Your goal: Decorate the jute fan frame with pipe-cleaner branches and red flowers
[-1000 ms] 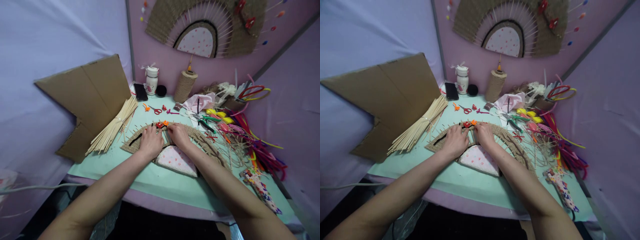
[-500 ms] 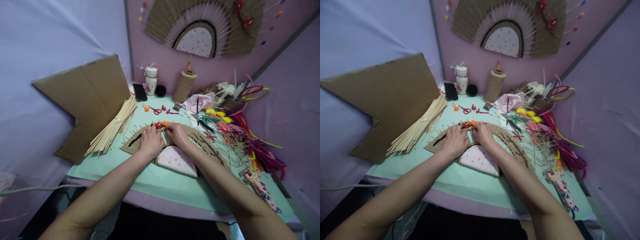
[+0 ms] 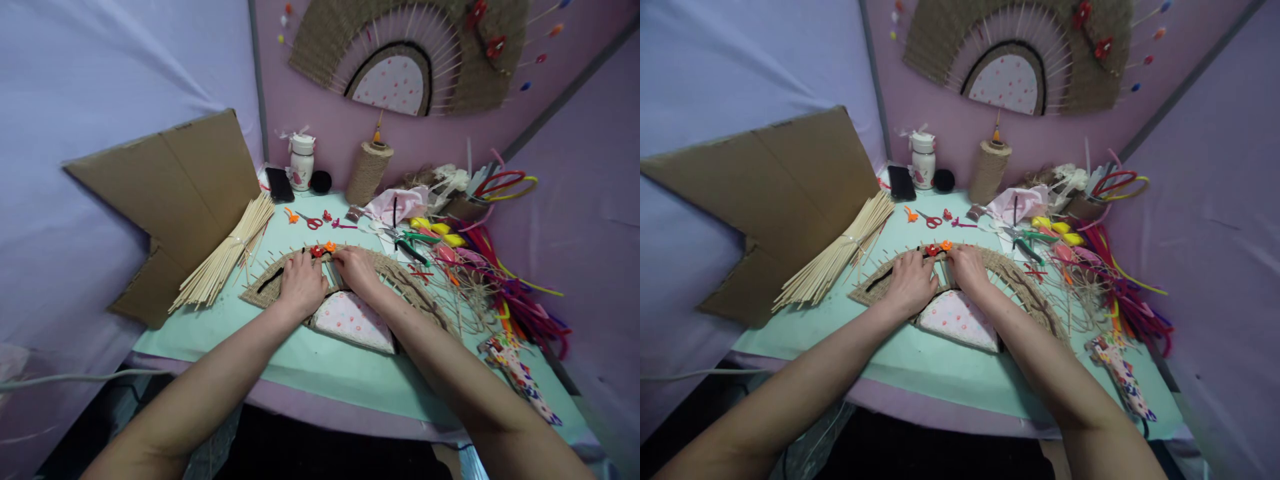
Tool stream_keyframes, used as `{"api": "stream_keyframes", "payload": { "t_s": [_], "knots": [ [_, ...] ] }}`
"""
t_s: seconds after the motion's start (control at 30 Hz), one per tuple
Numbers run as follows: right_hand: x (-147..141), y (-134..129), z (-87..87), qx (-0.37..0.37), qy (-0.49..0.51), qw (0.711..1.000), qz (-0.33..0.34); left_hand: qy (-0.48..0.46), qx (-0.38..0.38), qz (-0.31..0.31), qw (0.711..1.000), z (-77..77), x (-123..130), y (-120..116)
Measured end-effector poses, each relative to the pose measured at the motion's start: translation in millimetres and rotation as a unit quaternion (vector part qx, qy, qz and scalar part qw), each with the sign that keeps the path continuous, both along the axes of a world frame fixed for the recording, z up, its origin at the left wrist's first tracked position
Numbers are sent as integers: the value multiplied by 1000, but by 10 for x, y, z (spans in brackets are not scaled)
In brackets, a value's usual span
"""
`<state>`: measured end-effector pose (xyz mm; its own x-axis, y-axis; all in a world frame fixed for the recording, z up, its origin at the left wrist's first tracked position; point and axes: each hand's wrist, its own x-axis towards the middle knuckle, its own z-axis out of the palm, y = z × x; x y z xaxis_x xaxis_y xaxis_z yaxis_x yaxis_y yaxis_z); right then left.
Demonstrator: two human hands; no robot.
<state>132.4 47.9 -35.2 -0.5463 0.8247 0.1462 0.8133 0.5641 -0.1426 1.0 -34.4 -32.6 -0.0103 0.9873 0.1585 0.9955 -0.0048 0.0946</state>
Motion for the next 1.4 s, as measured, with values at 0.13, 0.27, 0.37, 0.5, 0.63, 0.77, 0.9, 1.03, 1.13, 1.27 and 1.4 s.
{"api": "stream_keyframes", "payload": {
  "t_s": [0.13, 0.27, 0.37, 0.5, 0.63, 0.77, 0.9, 1.03, 1.13, 1.27, 1.4],
  "knots": [
    [-3, 1, 8, 7, -18, 1000, 5, -6, 0, -2, 1000, 8, -8, -8],
    [-11, -6, 13, 11, -20, 1000, 3, -13, 9, -5, 1000, 22, -25, -17],
    [-16, -15, 20, 12, -15, 1000, 2, -14, 24, -17, 999, 46, -44, -11],
    [-20, -16, 30, 9, -16, 1000, -1, 18, -8, -57, 998, 123, -40, -25],
    [-30, -20, 46, -2, -26, 1000, -3, 46, -96, -54, 993, 289, 77, -92],
    [-39, -40, 72, -10, -28, 999, -15, 41, -172, -51, 983, 456, 279, -62],
    [-41, -52, 98, -21, -28, 999, -14, 43, -188, -29, 981, 461, 382, 102],
    [-40, -37, 82, -15, -19, 1000, -13, 34, -181, -1, 983, 363, 361, 185],
    [-38, -23, 49, -9, -21, 1000, -14, 32, -171, 11, 985, 326, 333, 155],
    [-35, -9, 14, -3, -25, 1000, -19, 28, -167, -4, 986, 339, 313, 101],
    [-37, -4, 10, -3, -25, 1000, -15, 21, -177, -1, 984, 330, 292, 109]
  ]
}}
